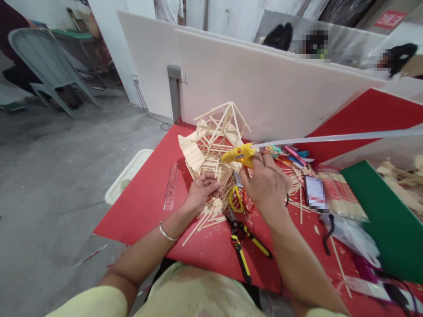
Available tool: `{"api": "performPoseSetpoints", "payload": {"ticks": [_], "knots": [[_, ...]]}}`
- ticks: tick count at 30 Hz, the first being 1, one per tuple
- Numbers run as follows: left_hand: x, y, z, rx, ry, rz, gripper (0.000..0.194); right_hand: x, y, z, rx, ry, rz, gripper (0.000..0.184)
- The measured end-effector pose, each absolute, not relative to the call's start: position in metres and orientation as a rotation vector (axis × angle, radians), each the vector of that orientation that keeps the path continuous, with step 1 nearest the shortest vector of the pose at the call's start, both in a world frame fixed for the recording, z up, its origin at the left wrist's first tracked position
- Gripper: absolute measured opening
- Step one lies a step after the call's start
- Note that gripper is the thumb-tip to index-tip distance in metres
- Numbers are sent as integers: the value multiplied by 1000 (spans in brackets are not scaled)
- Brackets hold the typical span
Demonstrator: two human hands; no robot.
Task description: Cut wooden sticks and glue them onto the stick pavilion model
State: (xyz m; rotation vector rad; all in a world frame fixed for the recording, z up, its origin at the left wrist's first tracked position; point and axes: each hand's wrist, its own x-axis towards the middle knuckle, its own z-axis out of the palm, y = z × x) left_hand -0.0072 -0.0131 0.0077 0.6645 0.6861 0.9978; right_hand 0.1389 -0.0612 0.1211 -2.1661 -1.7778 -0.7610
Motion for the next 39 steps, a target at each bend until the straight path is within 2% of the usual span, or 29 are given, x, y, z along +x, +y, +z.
{"api": "performPoseSetpoints", "payload": {"ticks": [16,39], "knots": [[-11,-16,-2,686,690,984,45,137,-72,120,-2232,-1780,-775,33],[-12,-16,-3,686,692,987,48,138,-72,120,-2205,-1804,-750,29]]}}
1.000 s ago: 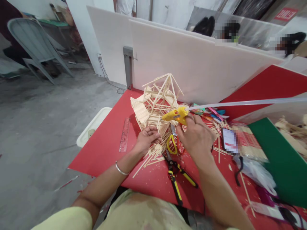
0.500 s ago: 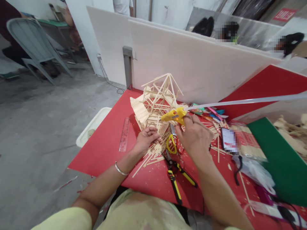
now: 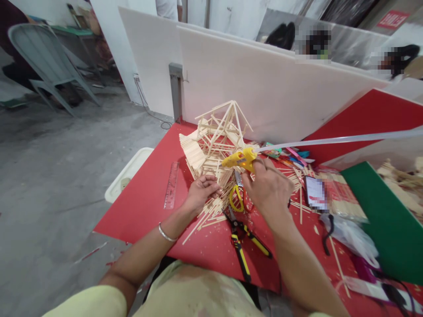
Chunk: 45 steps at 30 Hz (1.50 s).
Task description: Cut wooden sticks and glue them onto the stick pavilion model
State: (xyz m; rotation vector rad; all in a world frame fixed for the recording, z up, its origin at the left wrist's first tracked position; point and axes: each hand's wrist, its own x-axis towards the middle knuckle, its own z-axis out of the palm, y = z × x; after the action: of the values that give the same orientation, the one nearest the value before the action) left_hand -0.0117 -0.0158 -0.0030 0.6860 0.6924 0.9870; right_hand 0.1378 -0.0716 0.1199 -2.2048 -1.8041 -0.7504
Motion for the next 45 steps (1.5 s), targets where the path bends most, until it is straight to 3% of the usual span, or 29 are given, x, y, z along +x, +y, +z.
{"api": "performPoseSetpoints", "payload": {"ticks": [27,45], "knots": [[-8,-10,3,678,680,1014,53,140,-59,121,-2159,-1772,-746,33],[-4,-1,18,680,697,1046,44,141,-68,122,-2167,-1719,-752,30]]}}
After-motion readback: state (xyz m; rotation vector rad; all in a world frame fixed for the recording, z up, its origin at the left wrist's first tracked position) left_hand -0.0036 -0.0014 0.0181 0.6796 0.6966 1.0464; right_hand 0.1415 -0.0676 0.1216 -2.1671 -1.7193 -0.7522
